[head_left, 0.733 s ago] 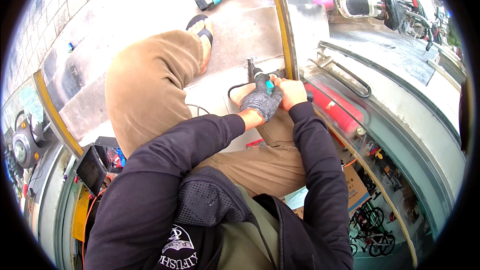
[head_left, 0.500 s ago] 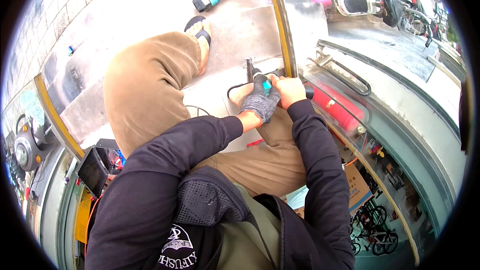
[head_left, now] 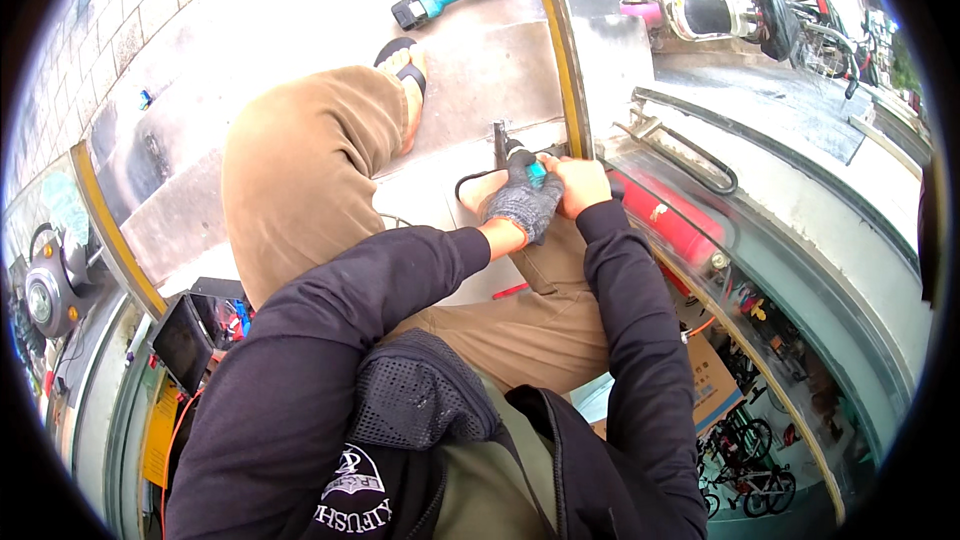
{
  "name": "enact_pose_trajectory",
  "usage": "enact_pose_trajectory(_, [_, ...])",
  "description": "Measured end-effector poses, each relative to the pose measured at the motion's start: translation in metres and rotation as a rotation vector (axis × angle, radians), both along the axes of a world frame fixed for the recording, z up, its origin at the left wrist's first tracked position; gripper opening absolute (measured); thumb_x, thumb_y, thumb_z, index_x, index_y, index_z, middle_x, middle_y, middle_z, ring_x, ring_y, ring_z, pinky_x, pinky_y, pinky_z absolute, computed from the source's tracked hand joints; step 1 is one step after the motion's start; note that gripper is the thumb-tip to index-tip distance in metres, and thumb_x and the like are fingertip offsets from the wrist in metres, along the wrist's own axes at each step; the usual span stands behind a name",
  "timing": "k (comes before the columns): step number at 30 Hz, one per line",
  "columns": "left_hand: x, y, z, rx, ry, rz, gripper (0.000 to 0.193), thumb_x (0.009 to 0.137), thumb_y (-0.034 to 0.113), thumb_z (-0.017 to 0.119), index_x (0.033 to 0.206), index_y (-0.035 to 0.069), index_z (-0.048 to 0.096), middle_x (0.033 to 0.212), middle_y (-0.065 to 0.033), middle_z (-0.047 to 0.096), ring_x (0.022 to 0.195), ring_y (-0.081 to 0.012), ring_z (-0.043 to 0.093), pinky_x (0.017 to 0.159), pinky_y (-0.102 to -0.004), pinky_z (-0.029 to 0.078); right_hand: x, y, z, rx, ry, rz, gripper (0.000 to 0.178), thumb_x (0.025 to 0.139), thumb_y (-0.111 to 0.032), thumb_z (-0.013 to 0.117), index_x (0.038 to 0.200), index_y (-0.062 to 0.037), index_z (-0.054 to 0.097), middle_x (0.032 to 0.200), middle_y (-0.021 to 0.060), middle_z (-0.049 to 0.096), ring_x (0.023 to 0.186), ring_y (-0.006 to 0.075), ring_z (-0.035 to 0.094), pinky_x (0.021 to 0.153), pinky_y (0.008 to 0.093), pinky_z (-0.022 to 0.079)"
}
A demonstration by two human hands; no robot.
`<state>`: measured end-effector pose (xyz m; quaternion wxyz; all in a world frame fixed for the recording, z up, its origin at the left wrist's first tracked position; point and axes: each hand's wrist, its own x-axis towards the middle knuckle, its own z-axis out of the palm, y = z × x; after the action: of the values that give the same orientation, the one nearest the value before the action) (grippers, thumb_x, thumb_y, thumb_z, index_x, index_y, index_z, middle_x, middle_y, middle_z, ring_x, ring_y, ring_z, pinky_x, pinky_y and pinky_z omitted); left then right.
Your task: The person sits on the floor and uses a cordless drill to make holes in a metal frame. They repeatedly position the drill, operate it, and then remove it to clear debris or reposition.
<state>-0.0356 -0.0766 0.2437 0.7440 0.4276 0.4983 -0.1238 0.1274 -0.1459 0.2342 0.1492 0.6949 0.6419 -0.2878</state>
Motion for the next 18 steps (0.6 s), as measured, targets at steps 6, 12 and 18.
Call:
enact_pose_trajectory(6, [-0.001, -0.04, -0.003, -0.098, -0.103, 0.359, 0.073, 0.111, 0.037, 0.062, 0.163, 0.006, 0.023, 0.117, -0.0134, 0.07, 0.106, -0.0259, 0.071, 0.092, -0.0405, 0.057, -0.001, 0.04, 0.018, 0.002, -0.293, 0.564, 0.02, 0.085, -0.018, 0.075, 0.102, -0.01, 0.07, 0.092, 0.0086, 0.073, 0.094, 0.0284, 0.074, 0.083, 0.0422, 0.056])
enact_pose_trajectory(12, [0.012, -0.025, 0.007, -0.102, -0.231, 0.227, 0.089, 0.097, 0.051, 0.072, 0.162, 0.006, 0.031, 0.136, -0.0314, 0.067, 0.126, -0.0472, 0.069, 0.108, -0.0514, 0.054, 0.022, 0.005, 0.04, 0.005, -0.05, 0.066, 0.025, 0.084, -0.025, 0.079, 0.103, -0.0119, 0.07, 0.092, 0.0118, 0.075, 0.091, 0.0352, 0.076, 0.083, 0.0489, 0.059])
enact_pose_trajectory(18, [0.016, -0.034, -0.035, 0.052, -0.227, 0.242, 0.079, 0.096, 0.035, 0.077, 0.157, 0.002, 0.04, 0.135, -0.0215, 0.068, 0.124, -0.0331, 0.069, 0.106, -0.0413, 0.055, -0.001, -0.002, 0.022, -0.072, 0.04, -0.142, 0.04, 0.087, -0.035, 0.078, 0.119, -0.0123, 0.071, 0.104, 0.0152, 0.08, 0.097, 0.038, 0.078, 0.082, 0.0505, 0.062])
